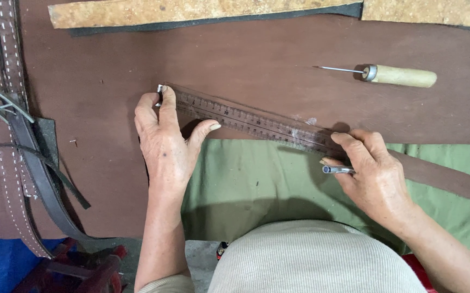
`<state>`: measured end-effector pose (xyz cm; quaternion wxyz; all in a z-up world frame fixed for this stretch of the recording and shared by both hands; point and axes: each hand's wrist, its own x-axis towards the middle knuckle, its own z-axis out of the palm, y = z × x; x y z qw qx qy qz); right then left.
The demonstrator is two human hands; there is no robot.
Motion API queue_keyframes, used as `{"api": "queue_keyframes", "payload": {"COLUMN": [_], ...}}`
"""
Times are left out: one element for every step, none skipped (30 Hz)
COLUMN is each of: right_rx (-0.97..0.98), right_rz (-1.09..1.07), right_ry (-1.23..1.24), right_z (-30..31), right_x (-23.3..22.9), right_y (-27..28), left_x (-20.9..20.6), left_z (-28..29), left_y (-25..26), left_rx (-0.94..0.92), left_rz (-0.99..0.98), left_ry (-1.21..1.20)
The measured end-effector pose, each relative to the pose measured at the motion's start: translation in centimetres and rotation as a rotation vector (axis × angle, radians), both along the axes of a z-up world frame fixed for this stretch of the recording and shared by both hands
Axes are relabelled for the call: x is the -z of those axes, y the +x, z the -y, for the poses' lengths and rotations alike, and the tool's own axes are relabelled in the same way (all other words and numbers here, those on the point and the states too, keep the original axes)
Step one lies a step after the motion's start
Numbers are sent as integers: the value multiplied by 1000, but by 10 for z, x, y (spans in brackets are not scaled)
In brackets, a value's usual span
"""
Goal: The person uses a ruler and a pen to draw straight lines on a large piece of brown leather. They repeatedly reposition the ruler and draw lines across the surface, preparing the material for cutting.
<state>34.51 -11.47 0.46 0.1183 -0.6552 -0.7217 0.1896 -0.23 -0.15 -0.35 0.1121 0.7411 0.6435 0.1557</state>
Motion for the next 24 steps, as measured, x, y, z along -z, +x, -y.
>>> {"api": "queue_keyframes", "payload": {"right_rx": [0,3,6,5,9,14,16,10,5,8,-2,-11,-9,-11,-14,-14,-15,-16,-17,-10,-3,-3,-10,-17], "right_rz": [0,-9,-19,-21,-22,-23,-21,-18,-14,-11,-27,-43,-43,-38,-33,-34,-29,-25,-25,-13,-2,-3,-10,-17], "right_ry": [-2,-2,-4,-8,-10,-13,-10,-5,-1,1,4,7,5,16,30,31,34,37,37,18,-2,-4,0,5], "right_z": [-2,-3,-4,-2,-2,-3,-3,-3,-3,-4,-4,-4,-3,-2,-2,-2,-2,-1,-1,-1,0,0,0,-1], "right_x": [-2,-3,-4,-3,-3,-3,-2,-1,0,0,0,0,0,0,0,0,1,1,2,4,5,5,5,5], "right_y": [-1,-1,-2,-2,-1,0,0,0,1,2,2,2,2,2,2,2,2,2,3,4,4,4,5,5], "left_x": [-1,-2,-3,-3,-3,-4,-5,-5,-6,-6,-6,-5,-5,-5,-6,-6,-7,-7,-7,-7,-7,-6,-5,-4], "left_z": [-1,-2,-1,2,1,0,0,0,0,-1,-1,-1,0,0,0,-1,-1,-1,-1,-1,0,0,0,0], "left_y": [1,2,3,2,3,4,3,3,4,4,4,3,4,4,4,4,5,5,5,5,5,4,4,4], "left_rx": [0,-8,-17,-18,-20,-22,-20,-16,-10,-6,-7,-8,-6,-14,-23,-22,-16,-9,-9,-7,-4,-4,-9,-15], "left_rz": [0,5,8,6,9,11,13,2,-8,-6,-18,-30,-29,-29,-30,-31,-35,-40,-40,-33,-25,-26,-31,-36], "left_ry": [-2,-4,-8,-12,-14,-17,-14,-13,-14,-12,-18,-24,-25,-30,-32,-30,-26,-21,-21,-21,-24,-26,-28,-31]}}
